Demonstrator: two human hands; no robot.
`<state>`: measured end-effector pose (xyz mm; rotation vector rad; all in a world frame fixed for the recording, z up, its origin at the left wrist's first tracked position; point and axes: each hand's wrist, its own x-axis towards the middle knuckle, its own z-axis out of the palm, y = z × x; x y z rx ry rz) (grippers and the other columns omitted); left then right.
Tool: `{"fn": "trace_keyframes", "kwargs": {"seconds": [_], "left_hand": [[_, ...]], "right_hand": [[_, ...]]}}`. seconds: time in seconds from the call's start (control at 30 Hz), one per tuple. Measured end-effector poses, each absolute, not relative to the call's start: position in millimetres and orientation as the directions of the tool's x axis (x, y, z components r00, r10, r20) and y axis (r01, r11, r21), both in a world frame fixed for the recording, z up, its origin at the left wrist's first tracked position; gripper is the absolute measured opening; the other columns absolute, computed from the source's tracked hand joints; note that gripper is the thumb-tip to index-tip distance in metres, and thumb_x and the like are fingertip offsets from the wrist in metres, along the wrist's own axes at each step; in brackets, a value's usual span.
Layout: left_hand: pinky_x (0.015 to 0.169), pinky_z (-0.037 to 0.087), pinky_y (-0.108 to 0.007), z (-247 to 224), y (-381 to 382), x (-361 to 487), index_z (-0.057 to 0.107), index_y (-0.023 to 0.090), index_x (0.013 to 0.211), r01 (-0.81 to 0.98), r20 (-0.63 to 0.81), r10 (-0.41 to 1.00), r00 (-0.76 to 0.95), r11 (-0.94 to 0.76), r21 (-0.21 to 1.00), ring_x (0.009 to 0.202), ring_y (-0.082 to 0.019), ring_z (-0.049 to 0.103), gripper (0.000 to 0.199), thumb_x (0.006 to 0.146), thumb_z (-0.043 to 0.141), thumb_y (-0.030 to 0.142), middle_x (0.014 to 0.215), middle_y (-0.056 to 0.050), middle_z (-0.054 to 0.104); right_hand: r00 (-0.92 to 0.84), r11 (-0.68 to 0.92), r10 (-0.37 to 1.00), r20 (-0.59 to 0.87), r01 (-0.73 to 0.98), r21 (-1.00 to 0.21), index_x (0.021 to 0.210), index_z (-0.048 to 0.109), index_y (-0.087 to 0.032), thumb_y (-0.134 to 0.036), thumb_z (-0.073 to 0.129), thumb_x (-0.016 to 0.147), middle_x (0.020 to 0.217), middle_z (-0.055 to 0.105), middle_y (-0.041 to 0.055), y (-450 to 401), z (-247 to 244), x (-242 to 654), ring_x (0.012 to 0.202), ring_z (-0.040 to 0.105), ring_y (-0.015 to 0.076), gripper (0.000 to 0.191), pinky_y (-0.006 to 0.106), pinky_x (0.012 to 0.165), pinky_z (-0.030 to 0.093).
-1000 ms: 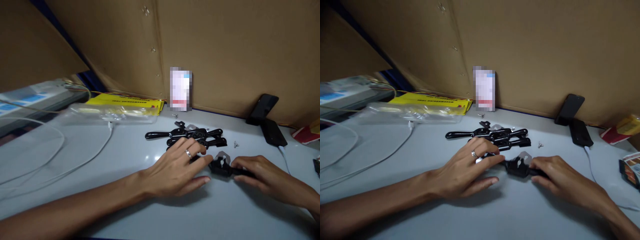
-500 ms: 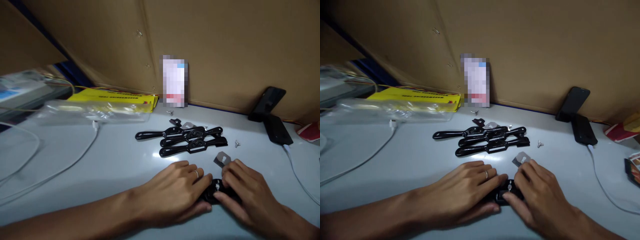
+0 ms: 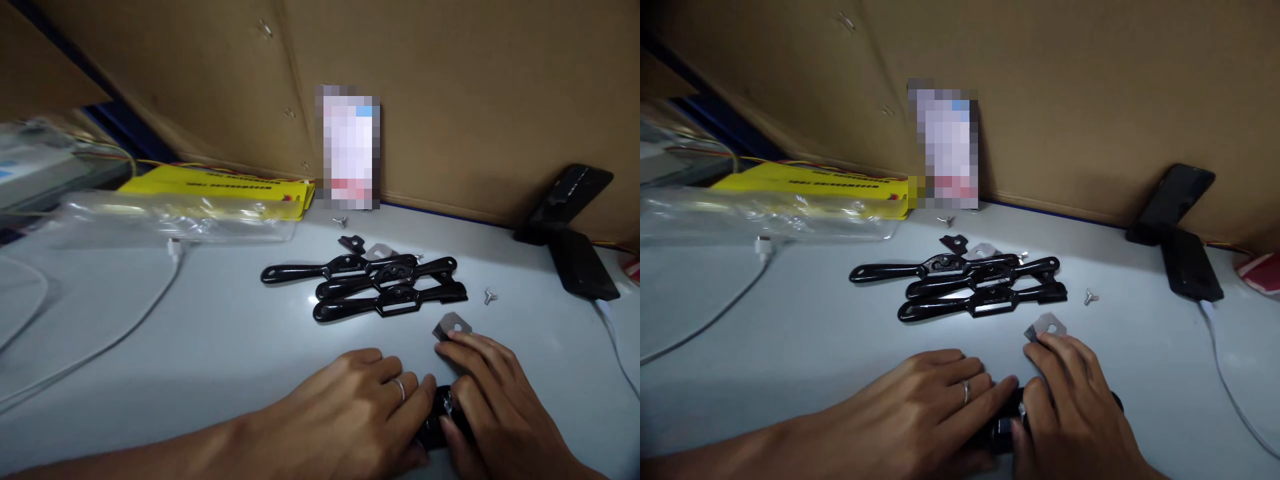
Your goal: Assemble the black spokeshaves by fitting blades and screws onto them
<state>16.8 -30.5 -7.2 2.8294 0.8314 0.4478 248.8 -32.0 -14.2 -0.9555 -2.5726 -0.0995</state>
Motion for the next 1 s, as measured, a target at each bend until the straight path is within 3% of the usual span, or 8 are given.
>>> {"fn": "trace_keyframes", "kwargs": {"seconds": [0.13,0.43,0.87,1.0], "left_hand": [[0.065,0.052,-0.030,-6,-30,17,0.058,0.016,0.115,0.505,0.234,0.555,0.798,-0.828,0.243,0.072,-0.017,0.065,0.024,0.100,0.057,0.034,0.084,-0.004,0.071],[0.059,0.047,-0.030,-6,-28,18,0.059,0.017,0.097,0.480,0.241,0.536,0.809,-0.839,0.254,0.067,-0.016,0.060,0.016,0.101,0.057,0.032,0.079,-0.004,0.068],[0.058,0.045,-0.032,-8,-27,18,0.060,0.015,0.100,0.467,0.249,0.514,0.821,-0.855,0.223,0.068,-0.018,0.060,0.019,0.102,0.055,0.034,0.080,-0.005,0.067],[0.058,0.045,-0.031,-8,-26,18,0.060,0.015,0.102,0.455,0.245,0.498,0.832,-0.865,0.213,0.069,-0.017,0.060,0.019,0.102,0.054,0.033,0.081,-0.005,0.067]], "right_hand": [[-0.698,0.764,0.613,0.370,0.643,-0.054,0.085,0.068,-0.019,-0.024,0.056,0.087,0.124,0.071,0.0173,-32,-15,251,0.124,0.060,0.0343,0.013,0.053,0.099,0.053],[-0.687,0.771,0.597,0.413,0.634,-0.059,0.092,0.070,-0.016,-0.012,0.052,0.084,0.115,0.074,0.0154,-33,-12,241,0.120,0.063,0.0308,0.020,0.052,0.101,0.055],[-0.786,0.844,0.503,0.359,0.535,-0.010,0.092,0.071,-0.014,-0.003,0.050,0.080,0.116,0.073,0.0147,-30,-2,245,0.120,0.061,0.0296,0.027,0.046,0.101,0.055],[-0.809,0.858,0.489,0.327,0.514,-0.012,0.095,0.070,-0.015,-0.003,0.049,0.080,0.119,0.072,0.0155,-28,0,250,0.124,0.059,0.0305,0.028,0.049,0.102,0.055]]}}
